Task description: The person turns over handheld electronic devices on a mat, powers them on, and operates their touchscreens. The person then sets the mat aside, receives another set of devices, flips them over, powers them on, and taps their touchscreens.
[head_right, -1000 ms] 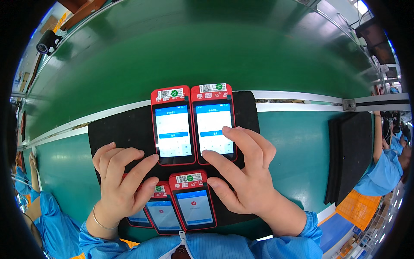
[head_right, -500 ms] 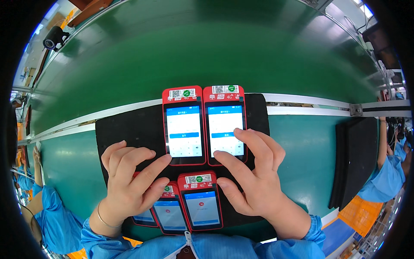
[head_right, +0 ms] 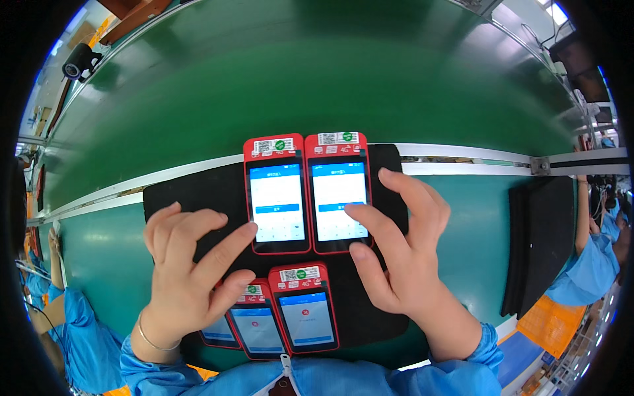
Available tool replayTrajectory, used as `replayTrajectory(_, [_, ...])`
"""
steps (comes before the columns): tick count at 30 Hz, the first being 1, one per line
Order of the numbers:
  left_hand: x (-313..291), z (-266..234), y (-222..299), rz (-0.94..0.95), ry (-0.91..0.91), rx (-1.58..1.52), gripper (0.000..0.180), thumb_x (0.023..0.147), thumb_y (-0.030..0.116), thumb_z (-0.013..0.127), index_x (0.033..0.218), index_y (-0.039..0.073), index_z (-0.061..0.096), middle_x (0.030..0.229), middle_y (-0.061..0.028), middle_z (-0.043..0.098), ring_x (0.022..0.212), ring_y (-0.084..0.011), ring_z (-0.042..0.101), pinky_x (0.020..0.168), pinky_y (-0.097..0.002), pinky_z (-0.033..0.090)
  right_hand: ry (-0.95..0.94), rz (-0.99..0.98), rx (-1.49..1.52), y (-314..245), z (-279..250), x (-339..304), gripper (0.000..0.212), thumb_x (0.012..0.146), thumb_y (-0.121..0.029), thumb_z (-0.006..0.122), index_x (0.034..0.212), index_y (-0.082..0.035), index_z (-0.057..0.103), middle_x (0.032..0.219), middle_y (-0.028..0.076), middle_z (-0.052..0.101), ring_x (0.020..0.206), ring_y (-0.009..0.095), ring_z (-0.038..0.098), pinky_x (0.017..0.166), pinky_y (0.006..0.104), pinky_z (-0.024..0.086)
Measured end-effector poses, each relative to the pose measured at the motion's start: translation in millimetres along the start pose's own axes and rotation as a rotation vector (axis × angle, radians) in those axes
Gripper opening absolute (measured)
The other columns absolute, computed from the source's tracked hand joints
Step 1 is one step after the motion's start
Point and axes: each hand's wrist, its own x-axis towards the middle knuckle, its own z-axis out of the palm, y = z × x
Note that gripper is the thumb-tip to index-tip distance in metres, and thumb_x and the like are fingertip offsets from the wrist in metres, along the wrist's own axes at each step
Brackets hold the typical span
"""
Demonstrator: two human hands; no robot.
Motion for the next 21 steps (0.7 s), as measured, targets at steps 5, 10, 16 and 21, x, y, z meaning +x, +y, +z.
replayTrajectory(5, [14.7, 1.9, -5.4, 0.011, -0.031, 0.027, 0.044, 0.076, 0.035, 0.069, 0.116, 0.014, 0.068, 0.114, -0.0099, 0.052, 0.105, -0.0271, 0.048, 0.103, -0.0512, 0.03, 0.009, 0.001, 0.025, 2.4, 7.5, 2.1, 0.031, 0.078, -0.016, 0.061, 0.106, -0.005, 0.067, 0.135, 0.022, 0.043, 0.119, 0.037, 0.039, 0.099, 0.0441, 0.029])
replayTrajectory(10, [18.1, 5.5, -5.8, 0.006, -0.039, 0.005, 0.045, 0.076, 0.035, 0.07, 0.116, 0.015, 0.068, 0.114, -0.0098, 0.052, 0.105, -0.0269, 0.048, 0.103, -0.0515, 0.03, 0.015, -0.02, 0.028, 5.5, 4.8, 7.5, 0.03, 0.077, -0.015, 0.061, 0.104, -0.006, 0.068, 0.135, 0.022, 0.043, 0.119, 0.037, 0.038, 0.099, 0.0432, 0.029])
replayTrajectory(16, [22.1, 12.2, -5.4, 0.018, -0.047, -0.02, 0.047, 0.075, 0.035, 0.07, 0.117, 0.014, 0.067, 0.113, -0.0098, 0.052, 0.106, -0.0268, 0.048, 0.103, -0.051, 0.03, -0.008, -0.016, -0.015, 3.1, 3.2, 8.2, 0.029, 0.078, -0.015, 0.061, 0.105, -0.005, 0.068, 0.136, 0.022, 0.043, 0.119, 0.036, 0.039, 0.1, 0.0436, 0.028])
replayTrajectory(21, [22.4, 1.0, -10.9, 0.003, -0.019, -0.037, 0.042, 0.081, 0.034, 0.064, 0.114, 0.009, 0.067, 0.112, -0.0122, 0.052, 0.107, -0.0301, 0.046, 0.102, -0.0497, 0.03, 0.053, 0.01, 0.083, 10.0, 3.8, 12.0, 0.03, 0.08, -0.015, 0.06, 0.107, -0.004, 0.066, 0.136, 0.022, 0.043, 0.119, 0.036, 0.038, 0.1, 0.0437, 0.028])
